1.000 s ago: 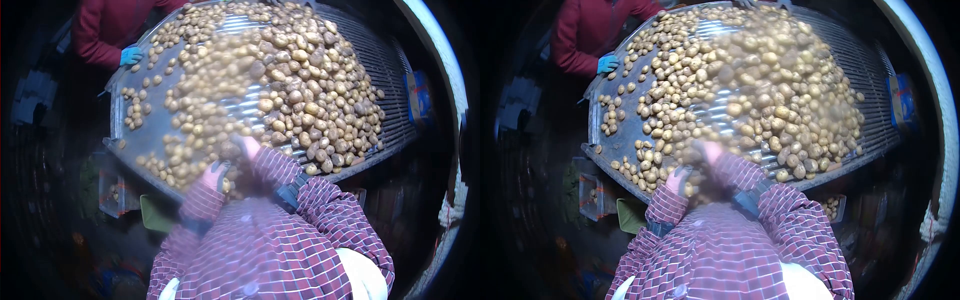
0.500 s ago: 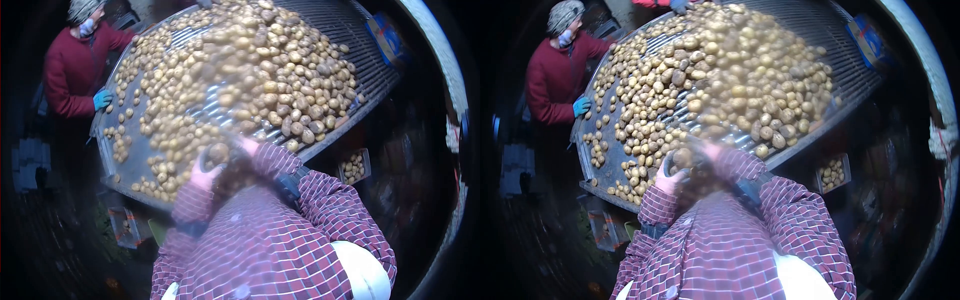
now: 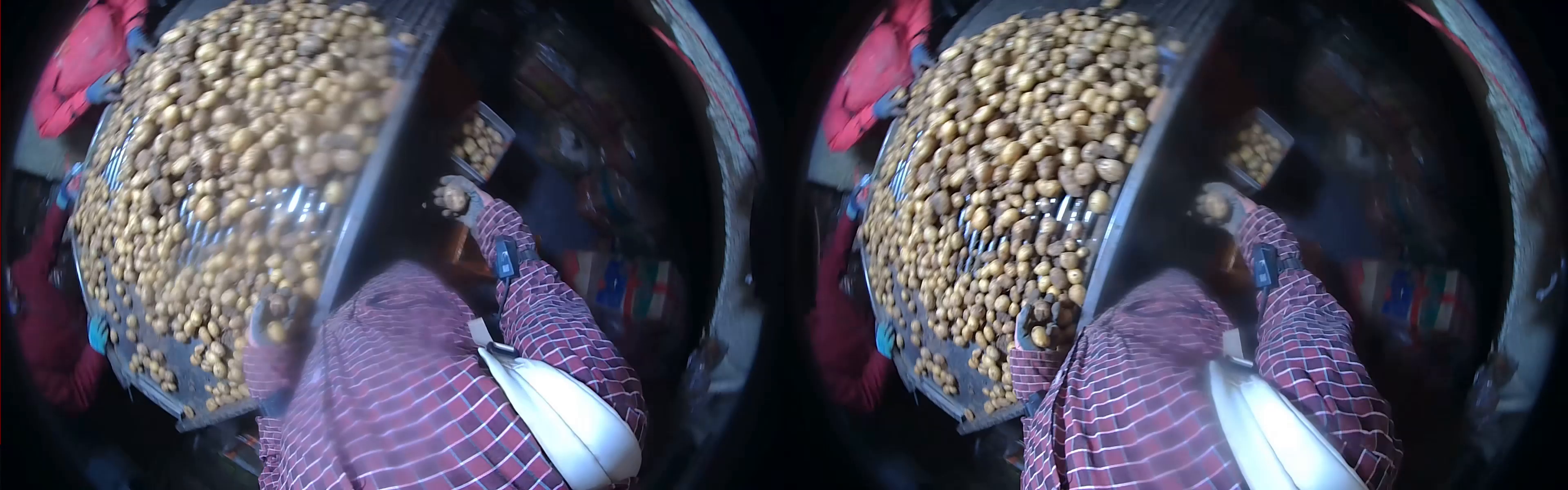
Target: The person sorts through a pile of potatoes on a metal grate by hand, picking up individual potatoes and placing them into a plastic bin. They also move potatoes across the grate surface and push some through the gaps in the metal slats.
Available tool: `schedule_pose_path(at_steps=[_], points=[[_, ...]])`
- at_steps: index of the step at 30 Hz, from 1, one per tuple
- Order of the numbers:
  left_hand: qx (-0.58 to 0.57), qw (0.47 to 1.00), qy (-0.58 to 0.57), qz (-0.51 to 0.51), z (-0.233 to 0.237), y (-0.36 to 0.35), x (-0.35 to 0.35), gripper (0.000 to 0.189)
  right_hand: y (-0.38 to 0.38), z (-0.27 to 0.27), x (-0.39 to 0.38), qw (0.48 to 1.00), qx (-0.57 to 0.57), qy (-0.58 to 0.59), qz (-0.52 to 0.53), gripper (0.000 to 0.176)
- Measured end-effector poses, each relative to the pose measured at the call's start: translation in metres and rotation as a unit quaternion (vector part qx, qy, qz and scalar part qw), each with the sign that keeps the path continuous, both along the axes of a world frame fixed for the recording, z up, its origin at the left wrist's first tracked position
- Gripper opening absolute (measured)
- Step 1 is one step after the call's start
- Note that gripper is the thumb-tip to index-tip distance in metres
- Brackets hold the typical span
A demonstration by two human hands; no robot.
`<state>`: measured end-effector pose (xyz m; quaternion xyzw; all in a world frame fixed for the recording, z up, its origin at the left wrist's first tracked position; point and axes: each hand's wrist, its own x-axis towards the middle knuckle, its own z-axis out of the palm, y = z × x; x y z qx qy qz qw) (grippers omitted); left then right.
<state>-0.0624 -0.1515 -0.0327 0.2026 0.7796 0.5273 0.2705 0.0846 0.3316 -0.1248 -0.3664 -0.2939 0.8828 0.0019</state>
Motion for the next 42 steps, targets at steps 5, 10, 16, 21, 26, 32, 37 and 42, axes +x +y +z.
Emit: schedule_pose_path(at_steps=[5,10,16,21,26,32,37,42], points=[[0.08,0.989,-0.121,0.039,-0.017,0.005,-0.006,0.063,0.021,-0.06,0.177,0.966,-0.055,-0.19,-0.164,0.04],[-0.018,0.991,-0.131,-0.013,0.009,0.011,-0.023,0.073,0.027,-0.071,0.22,0.932,-0.021,-0.295,-0.209,0.035],[0.02,0.997,-0.045,0.056,0.004,-0.022,-0.018,0.06,0.038,-0.076,0.061,0.989,0.108,-0.092,-0.034,0.03],[0.268,0.796,-0.398,0.368,0.033,-0.029,-0.004,0.053,-0.114,0.089,-0.149,0.859,0.472,0.027,0.197,0.031],[0.173,0.934,-0.199,0.241,0.047,-0.051,0.005,0.053,-0.218,0.125,-0.228,0.703,0.604,0.147,0.346,0.036],[0.315,0.758,-0.412,0.395,0.065,-0.047,0.0,0.051,-0.277,0.121,-0.272,0.484,0.726,0.102,0.478,0.043],[0.259,0.812,-0.391,0.346,0.073,-0.057,-0.008,0.044,-0.263,0.162,-0.286,0.554,0.66,0.053,0.505,0.044],[0.384,0.746,-0.406,0.364,0.094,-0.048,-0.031,0.044,-0.29,0.151,-0.321,0.37,0.746,0.056,0.551,0.045]])
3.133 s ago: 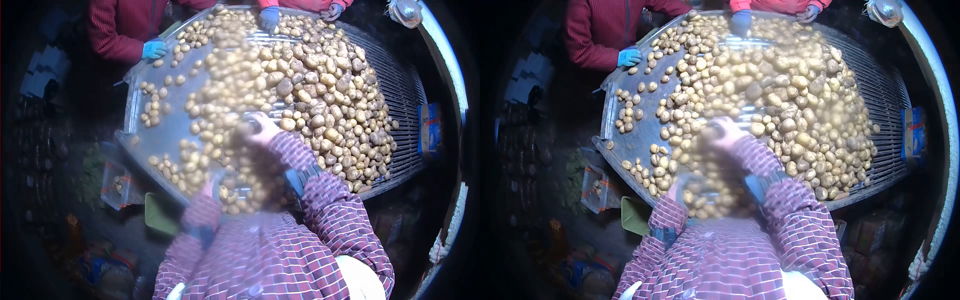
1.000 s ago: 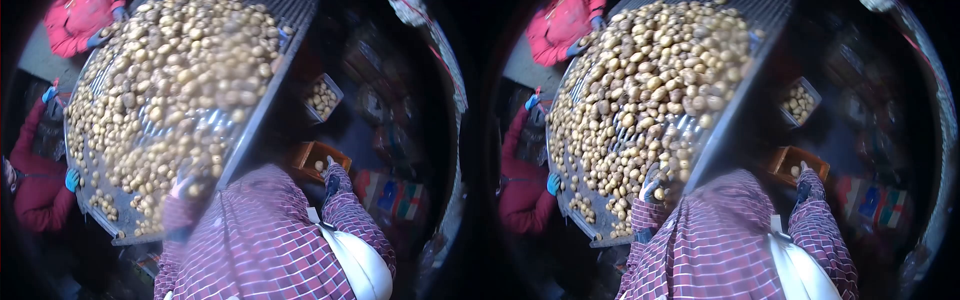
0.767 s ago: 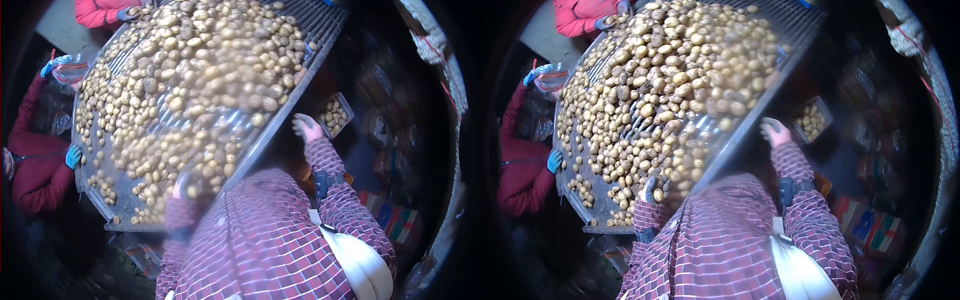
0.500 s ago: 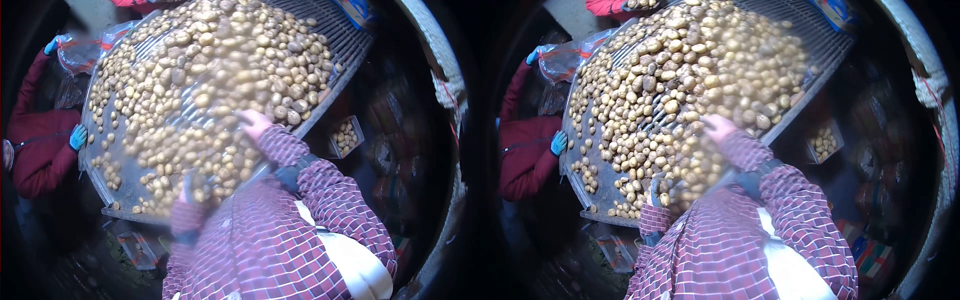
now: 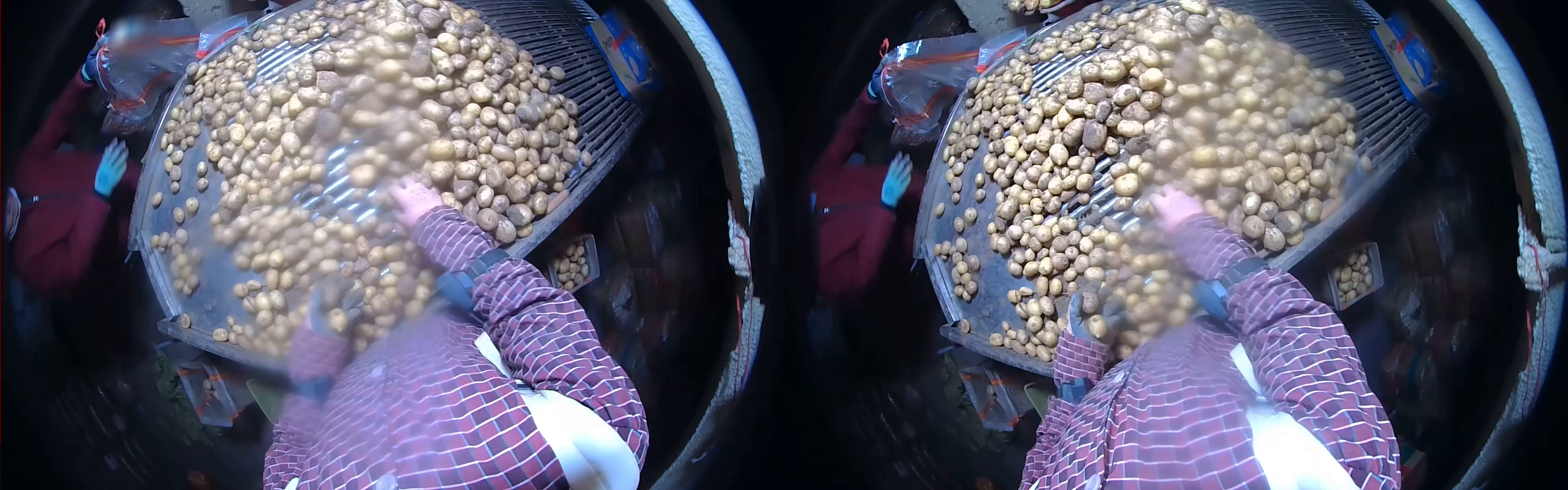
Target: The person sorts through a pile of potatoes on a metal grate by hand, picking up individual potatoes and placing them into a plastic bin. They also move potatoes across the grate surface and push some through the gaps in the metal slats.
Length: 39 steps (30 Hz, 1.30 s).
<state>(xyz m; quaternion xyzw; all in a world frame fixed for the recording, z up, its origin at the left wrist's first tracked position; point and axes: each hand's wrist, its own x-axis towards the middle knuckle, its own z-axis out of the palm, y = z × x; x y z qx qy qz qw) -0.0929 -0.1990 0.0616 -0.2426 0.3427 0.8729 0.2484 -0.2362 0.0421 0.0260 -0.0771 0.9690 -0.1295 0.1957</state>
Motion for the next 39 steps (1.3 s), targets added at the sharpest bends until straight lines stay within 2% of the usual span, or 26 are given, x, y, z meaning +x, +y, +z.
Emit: schedule_pose_path(at_steps=[2,3,4,6,7,8,9,11,13,14,15,16,17,19,20,22,23,24,25,27,30,33,34,37,38,39], points=[[-0.074,0.992,0.084,-0.058,0.022,0.015,-0.013,0.042,-0.007,-0.004,-0.005,0.985,-0.138,-0.018,-0.099,0.048],[-0.083,0.991,0.072,-0.07,0.019,0.014,-0.016,0.042,-0.009,-0.006,-0.004,0.967,-0.202,-0.029,-0.154,0.049],[-0.09,0.991,0.06,-0.081,0.012,0.012,-0.021,0.041,-0.008,-0.005,-0.005,0.954,-0.291,-0.064,-0.037,0.051],[-0.024,0.998,0.046,-0.032,0.012,0.0,-0.014,0.042,-0.01,-0.001,-0.009,0.93,-0.338,-0.08,0.121,0.053],[0.009,0.999,0.039,-0.008,0.011,-0.006,-0.012,0.043,-0.023,0.013,-0.012,0.955,-0.28,-0.062,0.082,0.049],[-0.062,0.993,0.074,-0.063,0.038,-0.004,-0.021,0.046,-0.036,0.029,-0.015,0.973,-0.22,-0.049,0.043,0.046],[-0.133,0.978,0.108,-0.118,0.066,-0.004,-0.031,0.048,-0.049,0.031,-0.034,0.986,-0.147,-0.035,-0.065,0.04],[-0.084,0.987,0.059,-0.127,0.079,-0.009,-0.035,0.052,-0.055,0.025,-0.061,0.998,-0.055,-0.021,-0.03,0.05],[0.162,0.981,-0.098,-0.031,0.062,-0.024,-0.03,0.054,-0.063,-0.014,-0.07,1.0,0.007,0.011,0.002,0.054],[0.184,0.975,-0.109,-0.068,0.036,-0.035,-0.026,0.054,-0.067,-0.021,-0.067,0.998,-0.03,0.051,-0.011,0.053],[0.204,0.966,-0.119,-0.106,0.011,-0.046,-0.022,0.054,-0.066,-0.018,-0.067,0.993,-0.104,0.002,-0.048,0.055],[0.171,0.976,-0.106,-0.081,0.016,-0.044,-0.019,0.053,-0.066,-0.005,-0.064,0.98,-0.173,-0.05,-0.084,0.057],[0.138,0.985,-0.093,-0.054,0.021,-0.041,-0.017,0.052,-0.065,0.009,-0.058,0.958,-0.238,-0.103,-0.118,0.061],[0.095,0.992,-0.077,-0.007,0.027,-0.034,-0.009,0.051,-0.074,0.016,-0.033,0.871,-0.427,-0.206,-0.125,0.06],[0.091,0.993,-0.069,0.008,0.023,-0.037,-0.003,0.05,-0.081,0.034,-0.015,0.889,-0.399,-0.21,-0.081,0.053],[0.087,0.994,-0.063,0.031,0.011,-0.047,0.013,0.049,-0.103,0.052,0.031,0.879,-0.42,-0.223,-0.017,0.045],[0.08,0.994,-0.062,0.044,0.003,-0.051,0.022,0.048,-0.104,0.045,0.042,0.886,-0.41,-0.137,0.17,0.041],[0.073,0.993,-0.065,0.061,-0.008,-0.057,0.035,0.048,-0.104,0.039,0.052,0.851,-0.386,0.015,0.354,0.037],[0.062,0.992,-0.07,0.083,-0.018,-0.063,0.049,0.047,-0.105,0.032,0.061,0.78,-0.383,0.162,0.468,0.035],[0.04,0.986,-0.08,0.139,-0.039,-0.081,0.081,0.046,-0.101,0.032,0.07,0.784,-0.436,0.091,0.432,0.03],[0.005,0.966,-0.092,0.242,-0.071,-0.13,0.15,0.045,-0.085,0.051,0.092,0.834,-0.396,0.072,0.376,0.029],[-0.044,0.934,-0.088,0.343,-0.101,-0.185,0.226,0.044,-0.036,0.006,0.109,0.856,-0.319,0.099,0.395,0.028],[-0.059,0.924,-0.081,0.369,-0.111,-0.204,0.25,0.043,-0.022,-0.002,0.117,0.905,-0.354,-0.109,0.21,0.024],[-0.076,0.914,-0.044,0.397,-0.149,-0.25,0.307,0.042,0.014,-0.013,0.131,0.922,-0.345,-0.061,0.167,0.022],[-0.065,0.92,-0.022,0.385,-0.164,-0.262,0.322,0.042,0.026,-0.004,0.129,0.92,-0.352,-0.153,0.08,0.024],[-0.057,0.932,0.0,0.359,-0.182,-0.27,0.334,0.041,0.037,-0.002,0.128,0.93,-0.327,-0.164,0.029,0.027]])
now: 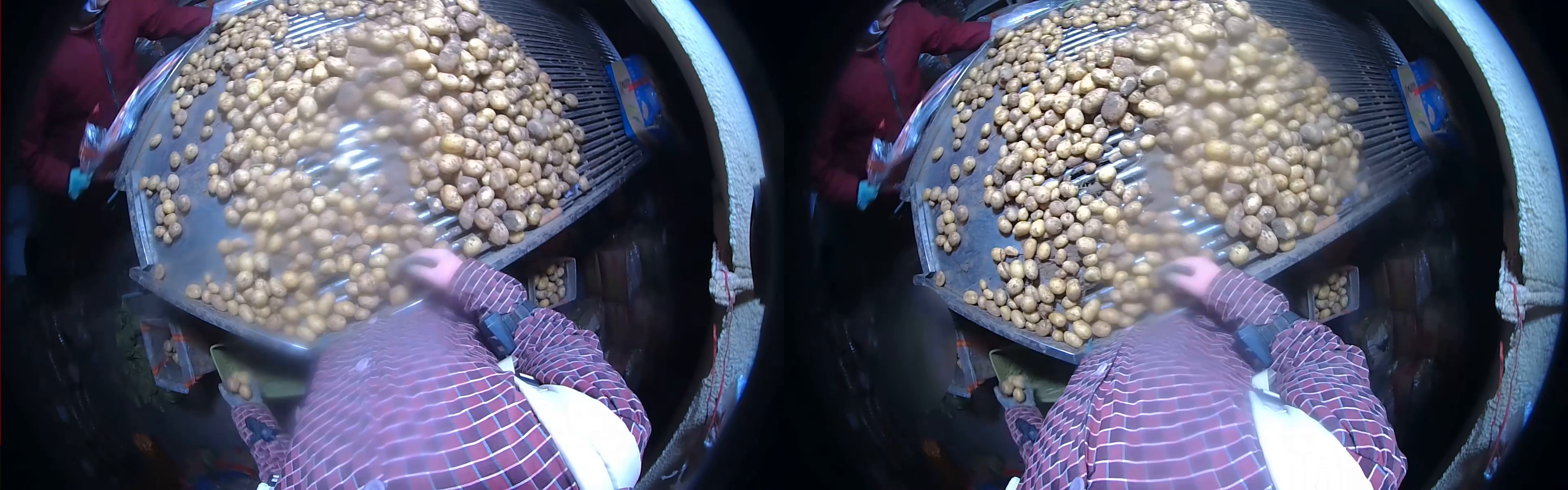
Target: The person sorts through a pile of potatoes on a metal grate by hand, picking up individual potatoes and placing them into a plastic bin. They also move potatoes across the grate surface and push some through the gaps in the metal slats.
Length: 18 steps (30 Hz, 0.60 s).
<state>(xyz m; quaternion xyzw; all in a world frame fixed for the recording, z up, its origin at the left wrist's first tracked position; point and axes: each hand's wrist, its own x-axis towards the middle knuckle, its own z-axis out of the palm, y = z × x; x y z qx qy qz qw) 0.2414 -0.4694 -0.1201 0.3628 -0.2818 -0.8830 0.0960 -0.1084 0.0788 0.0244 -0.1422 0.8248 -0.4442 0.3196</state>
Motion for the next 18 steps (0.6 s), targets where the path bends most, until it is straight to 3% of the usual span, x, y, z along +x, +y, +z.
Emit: schedule_pose_path(at_steps=[2,4,7,9,11,12,14,16,18], points=[[-0.069,0.981,-0.183,0.013,-0.002,0.006,-0.024,0.038,0.015,0.004,-0.004,0.994,0.07,-0.046,-0.077,0.033],[-0.144,0.938,-0.312,0.05,0.009,0.014,-0.059,0.037,0.011,0.022,-0.018,0.966,0.111,-0.021,-0.234,0.026],[-0.315,0.901,-0.257,0.153,0.076,0.049,-0.144,0.037,0.007,0.006,-0.051,0.968,0.118,0.067,-0.213,0.036],[-0.371,0.895,-0.184,0.165,0.112,0.077,-0.202,0.037,-0.022,0.009,-0.067,0.968,0.167,0.109,-0.15,0.041],[-0.354,0.922,-0.12,0.099,0.125,0.106,-0.25,0.036,-0.049,0.006,-0.079,0.955,0.268,0.107,-0.064,0.045],[-0.34,0.934,-0.094,0.052,0.126,0.122,-0.27,0.034,-0.051,0.003,-0.082,0.961,0.247,0.104,-0.071,0.046],[-0.304,0.933,-0.166,-0.1,0.217,0.204,-0.311,0.029,-0.055,-0.004,-0.088,0.97,0.206,0.097,-0.083,0.047],[-0.377,0.896,0.021,-0.232,0.174,0.22,-0.304,0.028,-0.06,-0.001,-0.099,0.979,0.14,0.105,-0.102,0.044],[-0.127,0.958,-0.07,-0.249,0.172,0.248,-0.307,0.033,-0.069,0.009,-0.104,0.977,0.061,0.15,-0.142,0.042]])
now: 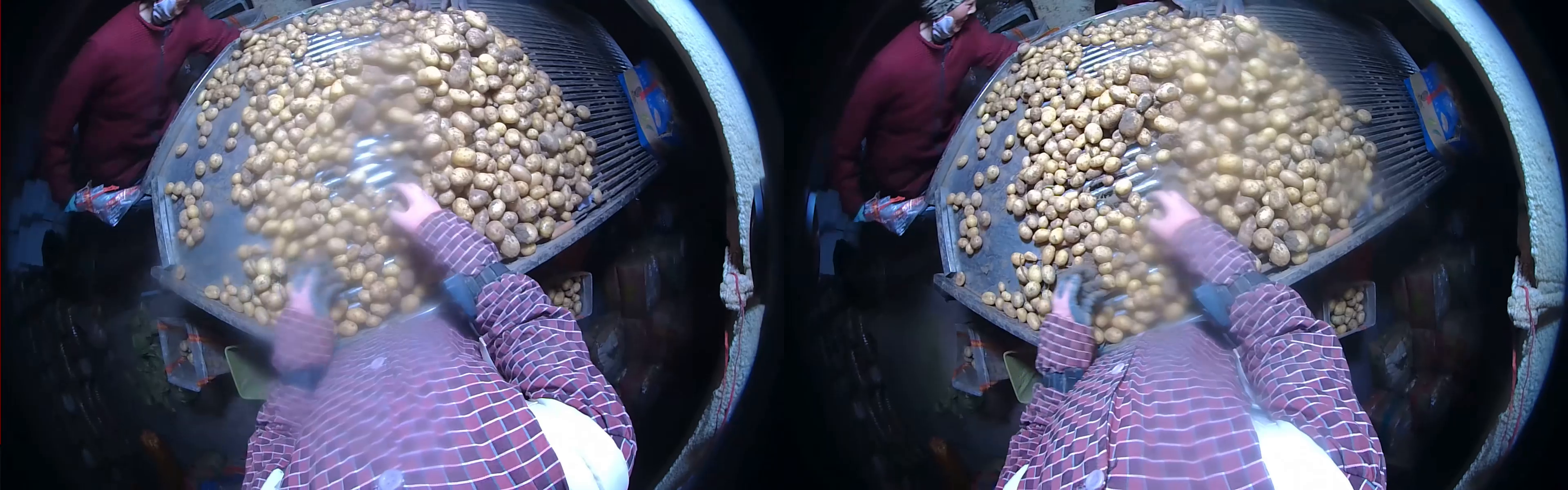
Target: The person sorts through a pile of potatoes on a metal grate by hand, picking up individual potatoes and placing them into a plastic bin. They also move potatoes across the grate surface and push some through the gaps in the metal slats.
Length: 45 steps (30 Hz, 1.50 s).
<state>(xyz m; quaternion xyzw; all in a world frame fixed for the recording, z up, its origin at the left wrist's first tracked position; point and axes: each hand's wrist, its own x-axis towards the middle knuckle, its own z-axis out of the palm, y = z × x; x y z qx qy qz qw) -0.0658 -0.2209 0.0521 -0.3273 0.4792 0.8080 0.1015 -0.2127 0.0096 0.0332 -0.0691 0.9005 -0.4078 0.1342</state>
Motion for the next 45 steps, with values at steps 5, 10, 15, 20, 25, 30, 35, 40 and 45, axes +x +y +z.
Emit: schedule_pose_path(at_steps=[5,10,15,20,25,30,35,40,45], points=[[0.115,0.987,-0.001,-0.113,-0.028,0.006,0.012,0.038,-0.038,-0.026,-0.054,0.917,0.282,0.063,0.276,0.032],[0.177,0.981,-0.007,-0.074,-0.05,-0.008,0.022,0.047,-0.084,-0.017,-0.082,0.908,0.319,-0.125,0.243,0.035],[0.341,0.936,0.047,-0.079,-0.112,-0.007,0.022,0.041,-0.093,-0.031,-0.076,0.901,0.356,-0.046,0.243,0.034],[0.623,0.772,0.111,-0.056,-0.181,0.014,0.001,0.037,-0.095,-0.026,-0.056,0.946,0.28,-0.041,0.159,0.032],[0.518,0.846,0.069,-0.103,-0.148,0.019,-0.017,0.04,-0.096,-0.027,-0.052,0.938,0.302,-0.054,0.161,0.033],[0.299,0.951,0.057,-0.058,-0.076,0.004,-0.011,0.052,-0.074,-0.029,-0.057,0.976,0.135,-0.058,0.158,0.048],[0.362,0.922,0.137,0.013,-0.077,-0.02,-0.005,0.048,-0.112,0.014,-0.022,0.96,-0.009,-0.014,0.28,0.026],[0.365,0.893,0.217,0.15,-0.097,-0.062,0.019,0.036,-0.18,0.053,0.064,0.862,-0.002,0.109,0.496,0.062],[0.309,0.818,0.385,0.296,-0.133,-0.144,0.065,0.027,-0.213,0.086,0.078,0.87,-0.102,0.114,0.468,0.068]])
